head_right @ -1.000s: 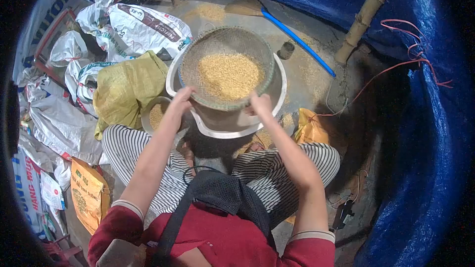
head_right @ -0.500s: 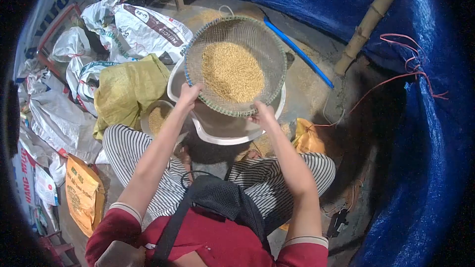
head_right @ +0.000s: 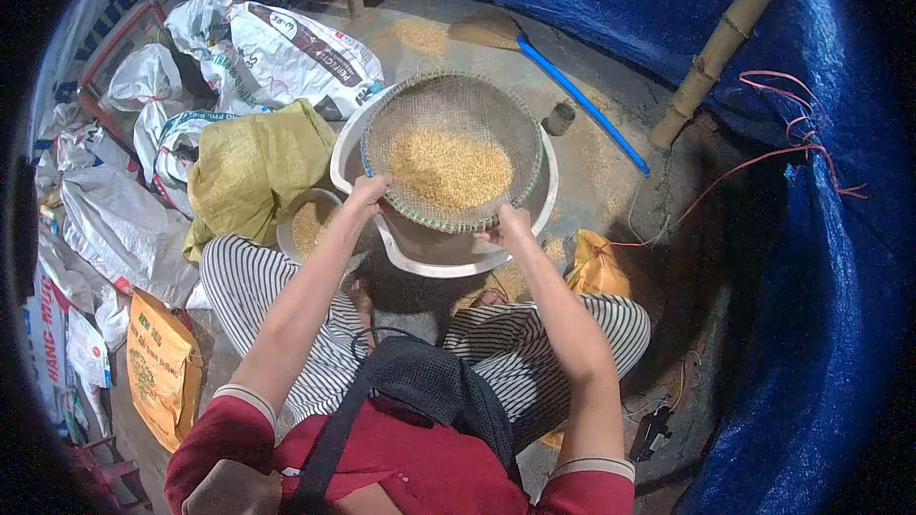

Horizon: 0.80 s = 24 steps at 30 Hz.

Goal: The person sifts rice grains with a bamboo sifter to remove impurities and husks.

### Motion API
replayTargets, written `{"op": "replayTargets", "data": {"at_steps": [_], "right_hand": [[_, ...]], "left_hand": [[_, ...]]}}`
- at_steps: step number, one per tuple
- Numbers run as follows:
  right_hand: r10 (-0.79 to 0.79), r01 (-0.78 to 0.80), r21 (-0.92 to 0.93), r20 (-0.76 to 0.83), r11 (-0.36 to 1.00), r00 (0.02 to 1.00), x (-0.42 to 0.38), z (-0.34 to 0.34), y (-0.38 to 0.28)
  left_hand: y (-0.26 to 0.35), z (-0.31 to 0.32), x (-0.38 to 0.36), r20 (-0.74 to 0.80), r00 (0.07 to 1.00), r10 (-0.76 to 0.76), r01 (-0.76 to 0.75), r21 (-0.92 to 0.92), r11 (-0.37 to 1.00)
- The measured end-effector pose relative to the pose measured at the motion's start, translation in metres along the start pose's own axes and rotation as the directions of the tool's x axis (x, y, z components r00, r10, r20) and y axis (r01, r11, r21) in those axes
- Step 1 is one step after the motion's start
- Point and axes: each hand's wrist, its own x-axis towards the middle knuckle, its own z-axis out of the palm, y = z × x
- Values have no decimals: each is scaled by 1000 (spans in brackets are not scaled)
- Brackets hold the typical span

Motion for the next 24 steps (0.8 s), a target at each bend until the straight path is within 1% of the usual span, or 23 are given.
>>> {"op": "replayTargets", "data": {"at_steps": [2, 3, 5, 6, 7, 8, 9, 10, 11, 12, 13, 14, 15, 16, 17, 18, 19, 20, 21, 23, 24], "right_hand": [[-90, 89, -39, -6, 995, 996, -11, 4, -8], [-93, 93, -43, 1, 995, 996, -11, 4, -10], [-215, 215, -53, -4, 975, 977, -8, 6, -13], [-263, 262, -63, -12, 963, 965, -11, 8, -14], [-230, 230, -48, 12, 972, 973, -2, 5, -10], [-193, 194, -40, 43, 980, 980, 12, 2, -4], [-131, 127, 36, 121, 991, 984, 25, -4, 2], [-66, 46, 106, 193, 993, 979, 33, -8, 9], [-13, 1, 73, 163, 997, 987, 26, -4, 9], [34, -40, 48, 122, 998, 992, 17, -1, 6], [38, -43, 28, 146, 999, 989, 19, -4, 10], [68, -64, -34, 127, 997, 990, 23, -10, 13], [95, -85, -93, 101, 992, 990, 26, -10, 11], [98, -86, -107, 111, 991, 989, 29, -9, 7], [51, -45, -77, 88, 996, 995, 27, -7, 4], [7, -4, -43, 61, 999, 998, 23, -5, 2], [13, -10, -49, 62, 999, 998, 18, -2, 0], [-73, 77, -37, 90, 996, 993, 12, 1, -4], [-161, 164, -21, 113, 986, 980, 10, 2, -7], [-142, 142, 3, 81, 990, 987, 14, 1, -6], [-90, 93, -17, 118, 996, 989, 19, -2, -3]], "left_hand": [[2, -2, 10, 35, 995, 98, -97, -45, 994], [13, -1, -1, 29, 994, 103, -101, -49, 994], [34, 4, -23, 39, 946, 322, -320, -34, 947], [32, 5, -22, -22, 915, 403, -403, -10, 915], [30, 3, -21, -6, 916, 402, -401, -72, 913], [24, -1, -11, -24, 927, 375, -374, 27, 927], [22, -3, -12, -54, 969, 241, -241, 22, 970], [20, -4, -17, -89, 984, 152, -149, 46, 988], [8, -5, -10, -136, 982, 132, -125, 56, 991], [-2, -5, -2, -134, 986, 101, -94, 60, 994], [-10, -7, 2, -123, 990, 66, -59, 67, 996], [10, -6, -31, -115, 993, 14, -4, 86, 996], [7, -5, -19, -131, 991, 17, -7, 74, 997], [0, -2, -3, -103, 990, 97, -89, 77, 993], [-5, -2, 7, -76, 982, 173, -167, 80, 983], [4, -3, -2, -87, 982, 167, -161, 75, 984], [15, -2, -9, -59, 962, 267, -265, 37, 964], [23, -1, -14, -29, 931, 364, -364, -2, 931], [24, -1, -10, -25, 933, 358, -359, -3, 934], [24, 0, -6, -11, 931, 366, -365, 24, 931], [24, -1, -8, -13, 961, 275, -275, 14, 961]]}}
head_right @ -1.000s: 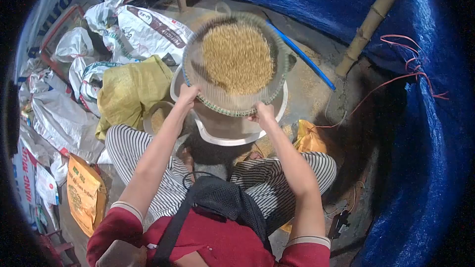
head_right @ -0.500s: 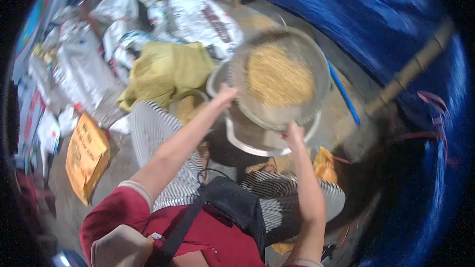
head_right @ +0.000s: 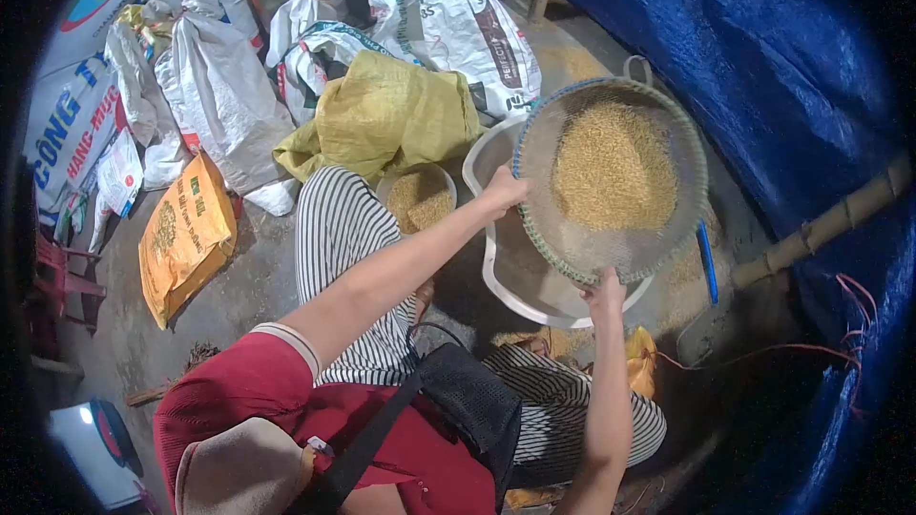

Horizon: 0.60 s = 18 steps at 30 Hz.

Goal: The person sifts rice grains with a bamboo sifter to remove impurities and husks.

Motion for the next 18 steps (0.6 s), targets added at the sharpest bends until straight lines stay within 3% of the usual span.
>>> {"op": "replayTargets", "data": {"at_steps": [2, 4, 7, 8, 11, 15, 17, 18], "right_hand": [[54, -54, -10, 22, 998, 998, 5, -5, 8], [194, -195, -17, -69, 981, 979, 6, -4, 12], [167, -167, 59, -4, 984, 986, 2, -3, 17], [157, -155, 127, -5, 980, 988, 7, -6, 22], [81, -79, 88, -20, 993, 996, -6, 3, 6], [-75, 75, 35, -17, 997, 997, -24, 14, -2], [-91, 91, 13, 6, 996, 996, -21, 9, -2], [17, -16, -29, 12, 999, 1000, -13, 3, -2]], "left_hand": [[-17, -2, 5, -47, 997, -58, 60, 55, 997], [-38, -2, 14, -109, 985, -135, 145, 83, 986], [-36, 0, 6, -83, 968, -236, 237, -4, 972], [-31, 1, 3, -80, 976, -204, 204, -13, 979], [2, 5, -12, -43, 997, -68, 66, -43, 997], [-6, 2, 7, 12, 988, 155, -154, -68, 986], [-8, 5, 4, 37, 986, 161, -159, -62, 985], [-6, 6, -3, 5, 999, 47, -47, -32, 998]]}}
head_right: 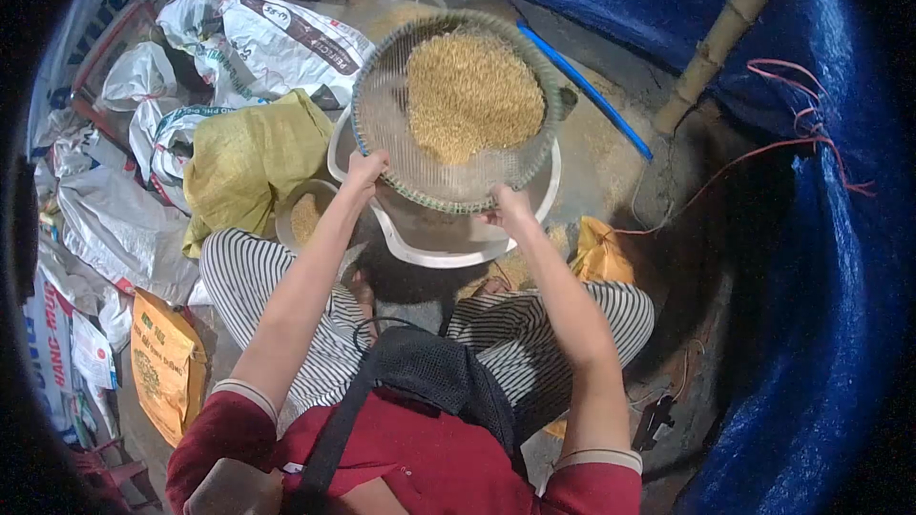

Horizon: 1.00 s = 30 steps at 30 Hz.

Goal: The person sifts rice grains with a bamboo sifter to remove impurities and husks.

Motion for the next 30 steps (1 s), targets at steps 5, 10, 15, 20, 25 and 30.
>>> {"op": "replayTargets", "data": {"at_steps": [5, 10, 15, 20, 25, 30], "right_hand": [[125, -125, 11, -31, 992, 992, 19, -16, 15], [-122, 121, -15, -138, 993, 983, -5, -2, -3], [-311, 289, -129, -215, 949, 926, -12, 6, -11], [-5, 2, -26, -124, 1000, 992, 2, -5, 5], [-13, 13, -3, -156, 1000, 988, -4, -1, -1], [-237, 230, -63, -129, 971, 963, -8, -1, -13]], "left_hand": [[-32, -1, 13, -52, 952, -301, 301, -14, 954], [-8, -2, 10, 37, 987, -157, 160, -102, 982], [-8, -6, 19, 16, 996, 86, -84, -100, 991], [-27, -5, -1, 24, 958, -287, 288, -111, 951], [-21, -2, 10, 6, 950, -312, 309, -147, 939], [1, -1, 16, 6, 999, -33, 33, -53, 998]]}}
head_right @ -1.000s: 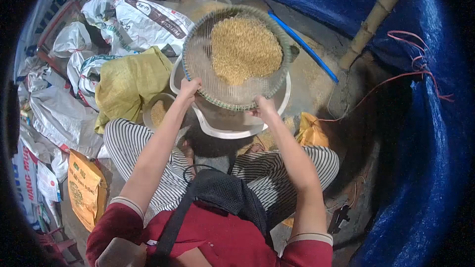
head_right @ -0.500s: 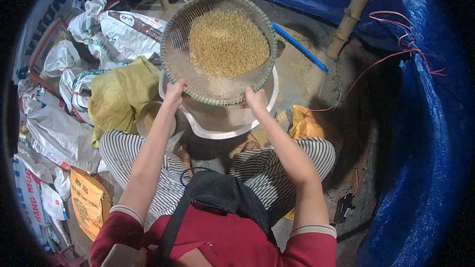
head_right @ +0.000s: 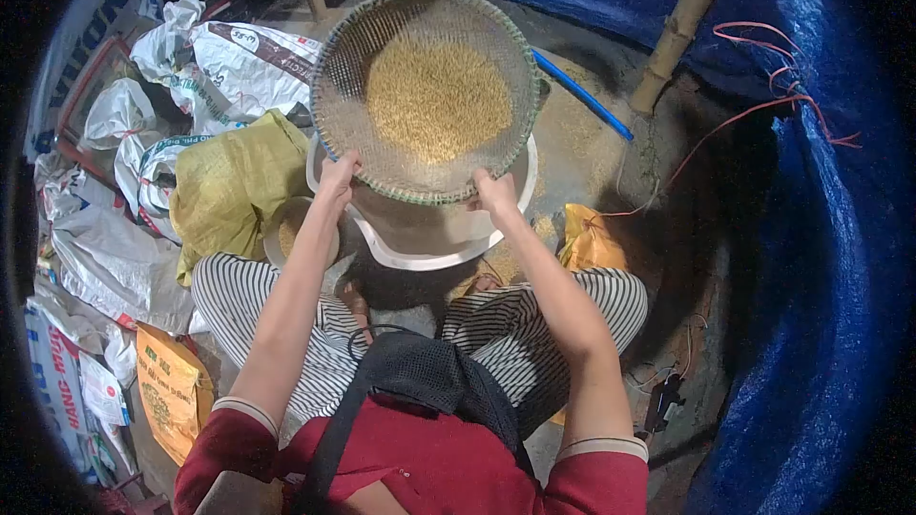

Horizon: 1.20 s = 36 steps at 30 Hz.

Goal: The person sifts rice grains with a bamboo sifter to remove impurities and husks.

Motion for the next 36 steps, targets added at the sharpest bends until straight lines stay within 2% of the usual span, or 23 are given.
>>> {"op": "replayTargets", "data": {"at_steps": [2, 3, 4, 5, 6, 8, 11, 12, 14, 15, 17, 18, 20, 21, 23, 27, 29, 30, 31, 32, 33, 35, 36], "right_hand": [[-43, 43, 1, 18, 999, 999, -2, -1, -1], [95, -95, -1, 24, 995, 995, 1, -2, 0], [228, -228, -4, 31, 974, 973, 4, -3, 2], [226, -226, -8, 33, 974, 974, 6, -3, 6], [278, -278, -20, 11, 960, 960, 7, -3, 11], [343, -342, -31, 40, 939, 938, 2, -5, 15], [299, -298, -17, 55, 954, 953, 9, -7, 18], [299, -298, -18, 54, 954, 953, 10, -6, 20], [96, -97, 29, 38, 995, 995, 12, -3, 17], [91, -92, 32, 35, 995, 995, 11, -1, 14], [-66, 66, -23, -27, 998, 997, 6, 2, 10], [-66, 66, -22, -25, 998, 997, 8, 1, 11], [101, -99, -43, 37, 994, 994, 17, -6, 17], [99, -97, -46, 41, 994, 994, 20, -9, 21], [263, -256, -88, 82, 963, 961, 22, -12, 23], [243, -239, -73, 43, 968, 969, 2, -5, 9], [56, -52, -172, 17, 984, 998, -15, 4, -9], [50, -47, -172, 15, 984, 999, -26, 11, -19], [-78, 82, -395, 26, 915, 997, -37, 19, -30], [-199, 200, -594, 68, 779, 978, -44, 23, -40], [-202, 204, -594, 71, 778, 977, -47, 22, -47], [-400, 335, -699, 76, 632, 913, -52, 24, -51], [-393, 350, -597, 61, 722, 917, -49, 19, -55]], "left_hand": [[-3, -3, 3, 54, 998, -10, 8, 32, 999], [-9, -3, 0, 53, 998, -14, 12, 33, 999], [-16, -2, -4, 29, 980, -198, 199, -42, 979], [-21, -1, -4, 20, 928, -373, 373, -122, 920], [-38, -7, 8, 83, 896, -437, 443, -71, 894], [-53, -13, 11, 107, 888, -447, 457, -99, 884], [-37, -8, 3, 87, 893, -442, 450, -113, 886], [-33, -9, 7, 61, 935, -348, 352, -69, 933], [-7, -4, -6, 48, 984, -173, 173, -10, 985], [-8, -4, -1, 53, 984, -169, 170, -10, 985], [-14, -9, 10, 94, 995, -29, 31, -25, 999], [-18, -9, 11, 92, 995, -28, 30, -24, 999], [-30, -8, 10, 45, 992, -114, 114, 9, 993], [-35, -8, 8, 42, 993, -112, 112, 6, 994], [-46, -8, 4, 38, 912, -409, 411, -72, 909], [-46, -11, 0, 104, 863, -494, 504, -119, 856], [-49, -19, 10, 161, 844, -512, 532, -126, 837], [-45, -21, 13, 221, 820, -528, 561, -128, 818], [-44, -21, 15, 226, 822, -523, 558, -129, 820], [-37, -23, 10, 321, 804, -501, 566, -155, 810], [-33, -27, 9, 408, 781, -473, 577, -180, 797], [-53, -34, 30, 450, 756, -475, 591, -158, 791], [-44, -24, 20, 392, 805, -445, 539, -168, 826]]}}
